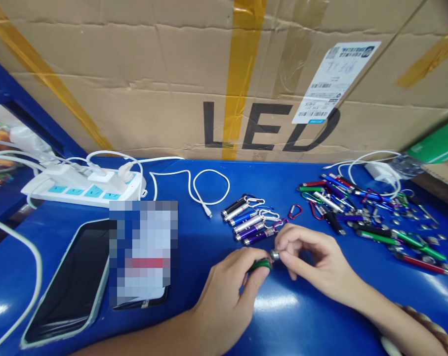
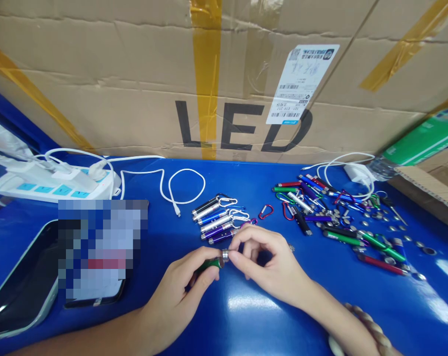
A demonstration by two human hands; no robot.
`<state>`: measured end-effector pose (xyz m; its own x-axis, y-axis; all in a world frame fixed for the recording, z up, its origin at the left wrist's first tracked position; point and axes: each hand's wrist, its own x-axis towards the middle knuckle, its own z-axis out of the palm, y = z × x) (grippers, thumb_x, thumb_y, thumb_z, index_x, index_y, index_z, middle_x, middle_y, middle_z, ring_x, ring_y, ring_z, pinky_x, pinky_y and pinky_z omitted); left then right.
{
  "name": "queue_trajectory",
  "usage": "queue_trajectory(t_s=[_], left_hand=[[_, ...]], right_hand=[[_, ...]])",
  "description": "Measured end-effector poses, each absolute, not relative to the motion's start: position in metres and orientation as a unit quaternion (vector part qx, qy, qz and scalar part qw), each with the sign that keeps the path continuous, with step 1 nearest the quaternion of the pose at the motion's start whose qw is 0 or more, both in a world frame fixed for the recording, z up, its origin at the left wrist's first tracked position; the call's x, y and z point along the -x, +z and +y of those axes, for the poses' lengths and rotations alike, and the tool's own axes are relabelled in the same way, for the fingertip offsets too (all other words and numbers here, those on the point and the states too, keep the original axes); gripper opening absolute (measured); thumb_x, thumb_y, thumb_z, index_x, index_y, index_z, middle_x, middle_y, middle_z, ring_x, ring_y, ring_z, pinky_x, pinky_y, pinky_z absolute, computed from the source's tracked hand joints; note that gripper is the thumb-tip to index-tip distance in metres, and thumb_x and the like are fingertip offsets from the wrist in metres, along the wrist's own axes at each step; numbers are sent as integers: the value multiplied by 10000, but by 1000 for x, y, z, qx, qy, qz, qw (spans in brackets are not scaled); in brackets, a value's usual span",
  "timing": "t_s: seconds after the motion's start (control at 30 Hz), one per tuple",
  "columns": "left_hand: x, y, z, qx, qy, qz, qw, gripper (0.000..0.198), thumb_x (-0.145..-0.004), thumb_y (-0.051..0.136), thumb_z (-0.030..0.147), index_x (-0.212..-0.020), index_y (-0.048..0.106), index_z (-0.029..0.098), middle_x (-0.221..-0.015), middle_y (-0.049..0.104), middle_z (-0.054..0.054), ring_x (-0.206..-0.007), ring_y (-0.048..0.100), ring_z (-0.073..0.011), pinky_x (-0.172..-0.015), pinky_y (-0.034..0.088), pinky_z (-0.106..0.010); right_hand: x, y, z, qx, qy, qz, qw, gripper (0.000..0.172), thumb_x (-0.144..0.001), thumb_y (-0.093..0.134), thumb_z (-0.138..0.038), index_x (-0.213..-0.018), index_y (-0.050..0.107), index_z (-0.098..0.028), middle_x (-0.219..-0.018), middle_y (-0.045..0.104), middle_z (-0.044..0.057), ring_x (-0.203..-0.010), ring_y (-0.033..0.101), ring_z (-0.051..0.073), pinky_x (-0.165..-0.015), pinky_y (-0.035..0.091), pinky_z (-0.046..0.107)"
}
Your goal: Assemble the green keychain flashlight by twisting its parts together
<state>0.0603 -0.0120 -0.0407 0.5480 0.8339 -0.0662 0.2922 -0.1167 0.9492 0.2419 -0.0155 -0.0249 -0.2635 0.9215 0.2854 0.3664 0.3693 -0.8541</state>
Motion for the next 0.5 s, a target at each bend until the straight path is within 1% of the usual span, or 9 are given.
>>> queue_trajectory(t_s=[0.2, 0.3, 0.5], left_hand=[[-62, -40, -11, -699, 250, 411, 529, 188, -887, 427, 303, -975, 581, 240, -857, 631, 27, -758, 559, -87, -673, 384, -171], [-62, -40, -11, -701, 246, 412, 528, 187, -889, 423, 298, -981, 577, 245, -863, 630, 32, -752, 555, -82, -665, 378, -166], [-61, -40, -11, -702, 246, 408, 530, 189, -893, 413, 297, -960, 580, 242, -848, 627, 30, -744, 550, -83, -671, 379, -170]], right_hand=[[-243, -28, -15, 442, 340, -717, 418, 62, -807, 557, -161, -756, 565, -126, -748, 553, 30, -394, 518, 31, -398, 432, 143], [-243, -29, -15, 440, 335, -718, 423, 68, -796, 576, -160, -739, 577, -123, -770, 556, 37, -395, 523, 32, -393, 436, 142], [-246, -31, -14, 434, 325, -714, 442, 37, -793, 574, -121, -770, 598, -136, -774, 553, 33, -418, 530, 34, -392, 449, 144]])
